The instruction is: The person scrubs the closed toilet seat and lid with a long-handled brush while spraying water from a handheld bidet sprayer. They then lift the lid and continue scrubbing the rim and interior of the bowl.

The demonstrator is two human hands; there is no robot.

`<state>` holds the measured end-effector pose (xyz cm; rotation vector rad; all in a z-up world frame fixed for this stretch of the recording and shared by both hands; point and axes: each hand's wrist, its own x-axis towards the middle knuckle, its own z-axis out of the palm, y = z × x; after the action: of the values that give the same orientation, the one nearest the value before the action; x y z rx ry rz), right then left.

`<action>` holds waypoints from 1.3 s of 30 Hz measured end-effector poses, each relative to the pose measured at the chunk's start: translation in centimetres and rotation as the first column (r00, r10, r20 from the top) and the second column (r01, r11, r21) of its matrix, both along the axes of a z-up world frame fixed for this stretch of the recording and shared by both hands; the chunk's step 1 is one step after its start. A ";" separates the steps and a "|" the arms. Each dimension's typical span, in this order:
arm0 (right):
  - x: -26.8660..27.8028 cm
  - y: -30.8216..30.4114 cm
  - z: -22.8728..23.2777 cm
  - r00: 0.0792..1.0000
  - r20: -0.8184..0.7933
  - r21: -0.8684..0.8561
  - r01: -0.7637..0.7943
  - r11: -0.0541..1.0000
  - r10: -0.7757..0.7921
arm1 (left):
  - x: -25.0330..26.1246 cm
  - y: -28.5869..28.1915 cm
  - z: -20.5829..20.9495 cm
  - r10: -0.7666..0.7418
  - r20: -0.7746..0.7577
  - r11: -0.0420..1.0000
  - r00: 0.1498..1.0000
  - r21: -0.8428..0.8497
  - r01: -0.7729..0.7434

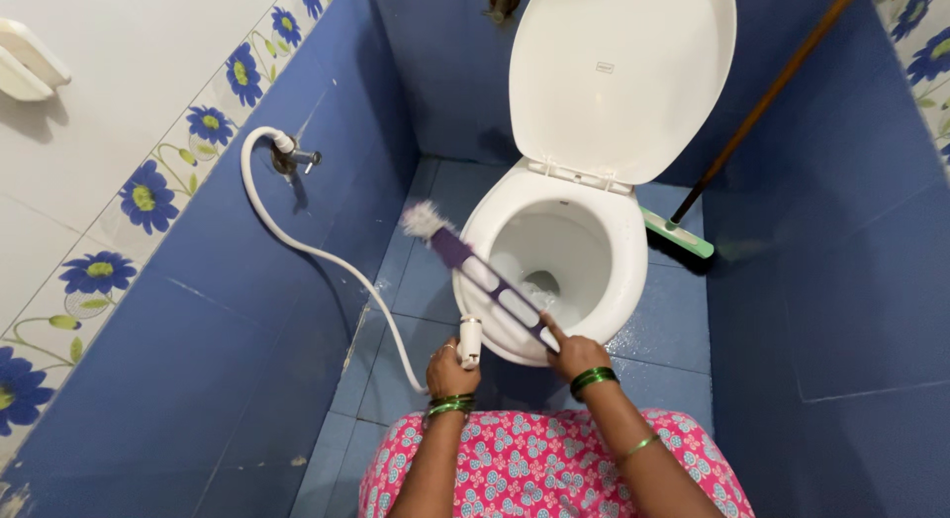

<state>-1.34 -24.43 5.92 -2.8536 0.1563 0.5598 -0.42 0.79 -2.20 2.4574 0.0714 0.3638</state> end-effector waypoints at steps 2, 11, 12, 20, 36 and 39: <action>0.7 -1.0 -0.8 0.993 -0.013 0.048 0.117 0.992 -0.116 | 0.0 0.3 0.4 0.019 0.059 1.000 0.998 -0.010 -0.019; 1.5 -3.7 -4.4 0.960 -0.007 0.111 0.279 0.954 -0.280 | 0.4 -1.3 0.2 -0.018 -0.024 1.000 1.000 -0.025 0.017; 1.4 -2.7 -3.8 0.976 -0.027 0.091 0.216 0.972 -0.214 | 0.3 -1.3 0.0 -0.017 -0.016 1.000 1.000 -0.017 0.017; 0.9 0.7 0.6 1.000 0.006 0.008 0.021 1.000 -0.021 | 0.0 0.5 0.5 0.010 0.089 1.000 0.996 -0.011 -0.010; 0.7 0.1 -1.9 0.985 -0.059 0.081 0.168 0.983 -0.163 | 0.0 -0.6 0.2 -0.028 0.032 1.000 0.999 -0.001 0.028; 1.0 0.3 -1.0 0.995 -0.005 0.028 0.100 0.995 -0.100 | 0.1 -0.1 0.2 -0.006 0.058 1.000 0.998 0.000 0.006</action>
<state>-0.33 -24.09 4.91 -2.7988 0.2880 0.5420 -0.29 0.73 -2.02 2.4448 0.0392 0.4321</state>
